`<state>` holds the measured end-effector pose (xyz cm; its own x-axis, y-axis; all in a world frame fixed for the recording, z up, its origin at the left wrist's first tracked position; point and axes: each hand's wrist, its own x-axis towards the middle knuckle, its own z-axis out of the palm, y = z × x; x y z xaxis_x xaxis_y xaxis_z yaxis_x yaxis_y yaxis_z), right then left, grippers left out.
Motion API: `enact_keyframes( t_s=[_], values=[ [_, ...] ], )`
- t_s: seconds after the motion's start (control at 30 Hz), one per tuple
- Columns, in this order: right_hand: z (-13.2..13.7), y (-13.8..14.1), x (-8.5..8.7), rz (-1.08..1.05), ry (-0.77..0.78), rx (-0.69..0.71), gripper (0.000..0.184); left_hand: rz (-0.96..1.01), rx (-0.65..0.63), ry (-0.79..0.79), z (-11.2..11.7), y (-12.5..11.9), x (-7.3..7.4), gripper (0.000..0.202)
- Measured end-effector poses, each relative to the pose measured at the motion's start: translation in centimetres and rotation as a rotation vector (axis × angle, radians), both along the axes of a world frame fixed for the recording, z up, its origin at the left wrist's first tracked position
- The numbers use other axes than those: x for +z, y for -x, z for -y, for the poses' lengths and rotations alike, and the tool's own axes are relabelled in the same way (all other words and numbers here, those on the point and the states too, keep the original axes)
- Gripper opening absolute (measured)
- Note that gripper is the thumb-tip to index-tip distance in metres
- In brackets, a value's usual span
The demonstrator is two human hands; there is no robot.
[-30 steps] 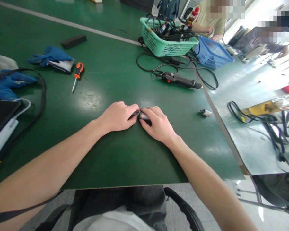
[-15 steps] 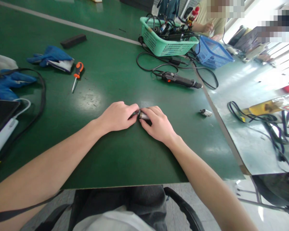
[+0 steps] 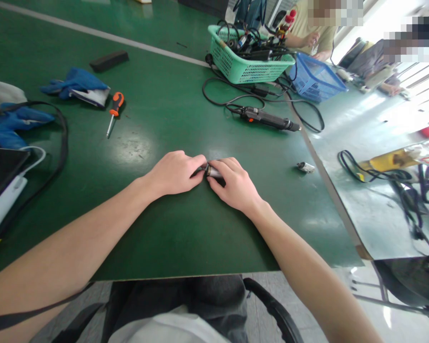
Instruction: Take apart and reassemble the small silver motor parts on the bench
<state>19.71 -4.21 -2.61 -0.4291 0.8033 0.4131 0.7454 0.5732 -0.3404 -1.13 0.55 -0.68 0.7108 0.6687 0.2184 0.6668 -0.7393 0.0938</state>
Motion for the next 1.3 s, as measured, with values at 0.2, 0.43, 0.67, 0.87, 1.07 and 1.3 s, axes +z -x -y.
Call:
enact_keyframes(
  t_s=[0.2,0.43,0.67,0.87,1.07,1.3],
  values=[
    [0.0,0.0,0.1,0.006,-0.001,0.015,0.03,0.0,-0.005,0.006,0.0,0.0,0.0,0.024],
    [0.3,-0.1,0.7,0.026,0.033,0.067,0.032,0.008,0.041,0.033,-0.3,0.1,-0.6,0.029],
    [-0.4,-1.5,2.1,0.298,0.026,0.093,0.033,0.019,0.059,0.084,-0.5,0.3,-0.6,0.034],
    [-5.1,-6.4,2.7,0.382,0.089,0.011,0.036,0.042,0.015,0.073,-0.6,0.4,-0.5,0.034],
    [-10.0,-17.8,2.5,0.402,0.208,-0.17,0.035,0.065,-0.02,0.049,-0.8,0.4,-0.8,0.037],
    [-5.1,-26.8,1.1,0.232,0.26,-0.565,0.03,0.062,-0.024,0.035,-1.0,0.6,-0.9,0.038]
  ],
)
